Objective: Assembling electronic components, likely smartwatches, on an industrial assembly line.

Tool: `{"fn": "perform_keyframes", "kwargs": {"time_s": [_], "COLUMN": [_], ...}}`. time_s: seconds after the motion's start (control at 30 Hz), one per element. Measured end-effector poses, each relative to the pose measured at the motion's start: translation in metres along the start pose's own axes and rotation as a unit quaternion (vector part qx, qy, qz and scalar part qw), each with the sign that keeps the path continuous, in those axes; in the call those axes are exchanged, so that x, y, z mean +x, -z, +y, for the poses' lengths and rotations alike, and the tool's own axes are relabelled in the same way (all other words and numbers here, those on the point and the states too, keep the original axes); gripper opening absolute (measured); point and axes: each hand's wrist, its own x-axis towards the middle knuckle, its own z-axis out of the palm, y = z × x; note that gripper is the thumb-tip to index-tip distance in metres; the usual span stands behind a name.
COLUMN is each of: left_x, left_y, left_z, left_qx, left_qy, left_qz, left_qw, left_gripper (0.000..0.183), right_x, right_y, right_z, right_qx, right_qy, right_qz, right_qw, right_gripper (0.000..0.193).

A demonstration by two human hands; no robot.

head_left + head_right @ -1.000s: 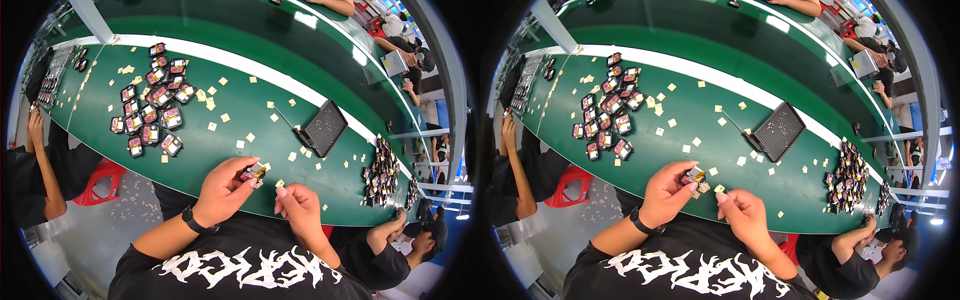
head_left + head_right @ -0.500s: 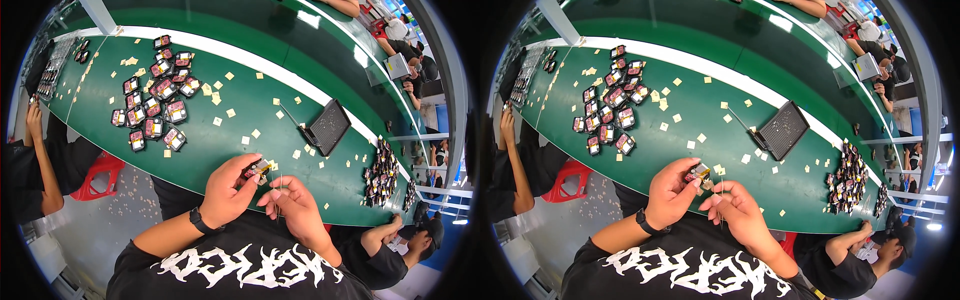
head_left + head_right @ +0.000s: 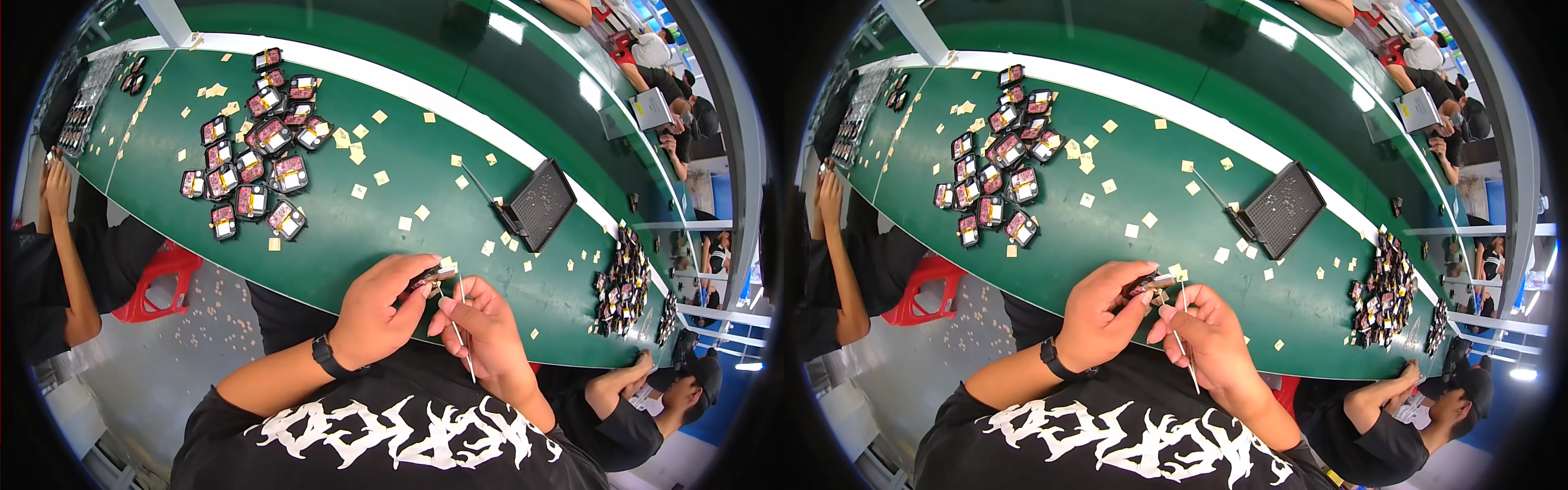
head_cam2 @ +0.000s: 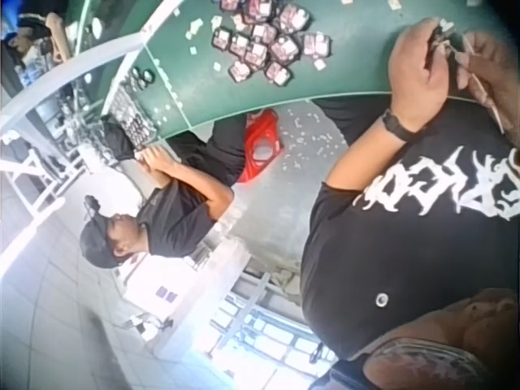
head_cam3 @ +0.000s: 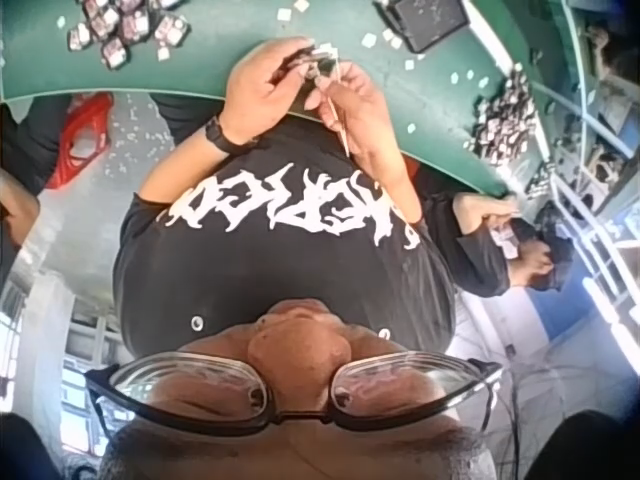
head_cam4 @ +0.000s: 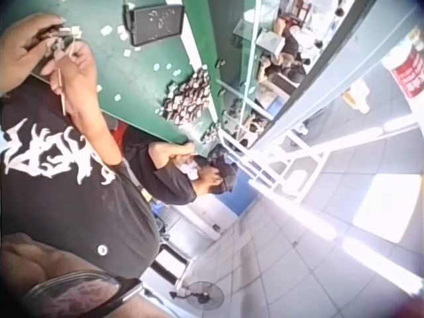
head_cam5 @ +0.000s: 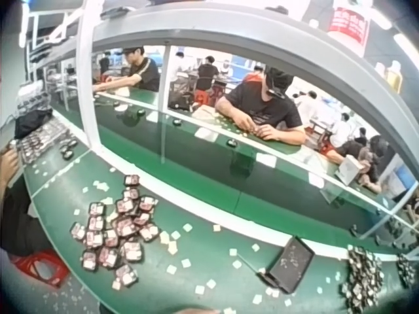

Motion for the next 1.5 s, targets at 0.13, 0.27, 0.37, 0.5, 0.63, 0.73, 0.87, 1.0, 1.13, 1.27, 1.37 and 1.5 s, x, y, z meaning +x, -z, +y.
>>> {"fn": "perform_keyframes", "kwargs": {"time_s": [0.13, 0.27, 0.37, 0.5, 0.63, 0.73, 0.87, 1.0, 1.13, 1.27, 1.37, 1.5], "left_x": [0.000, -0.001, -0.001, 0.000, -0.003, -0.002, 0.002, 0.000, 0.001, 0.001, 0.002, 0.001], "left_y": [0.002, 0.005, 0.007, 0.009, 0.006, 0.005, 0.010, 0.007, 0.002, 0.000, 0.001, 0.001], "left_z": [-0.003, -0.007, -0.009, -0.005, -0.014, -0.013, -0.001, -0.002, -0.001, -0.002, 0.001, -0.002], "left_qx": [-0.030, -0.102, -0.147, -0.191, -0.191, -0.175, -0.091, -0.035, -0.040, 0.003, 0.007, 0.007], "left_qy": [0.015, 0.070, 0.124, 0.178, 0.125, 0.103, 0.083, 0.062, 0.049, 0.003, 0.000, -0.013], "left_qz": [-0.012, -0.048, -0.081, -0.099, -0.094, -0.086, -0.095, -0.081, -0.053, -0.045, -0.051, -0.056], "left_qw": [0.999, 0.991, 0.978, 0.960, 0.969, 0.975, 0.988, 0.994, 0.997, 0.999, 0.999, 0.998], "left_gripper": [0.035, 0.039, 0.041, 0.040, 0.038, 0.035, 0.032, 0.032, 0.031, 0.033, 0.034, 0.037], "right_x": [0.002, 0.003, 0.005, 0.006, 0.002, 0.005, 0.018, 0.017, 0.011, 0.007, 0.007, 0.012], "right_y": [-0.002, -0.001, 0.002, 0.010, 0.018, 0.015, 0.008, 0.004, 0.002, -0.002, 0.002, 0.010], "right_z": [0.007, 0.010, 0.013, 0.012, 0.004, 0.000, -0.002, -0.008, -0.013, -0.018, -0.017, -0.009], "right_qx": [-0.002, -0.074, -0.113, -0.136, -0.180, -0.211, -0.300, -0.302, -0.315, -0.300, -0.308, -0.309], "right_qy": [0.039, 0.059, 0.102, 0.138, 0.190, 0.214, 0.251, 0.222, 0.162, 0.125, 0.128, 0.154], "right_qz": [0.025, 0.036, 0.044, 0.034, 0.066, 0.070, 0.073, 0.080, 0.099, 0.083, 0.084, 0.080], "right_qw": [0.999, 0.995, 0.987, 0.980, 0.963, 0.951, 0.917, 0.924, 0.930, 0.942, 0.939, 0.935], "right_gripper": [0.012, 0.012, 0.012, 0.015, 0.020, 0.023, 0.016, 0.009, 0.009, 0.008, 0.008, 0.008]}}
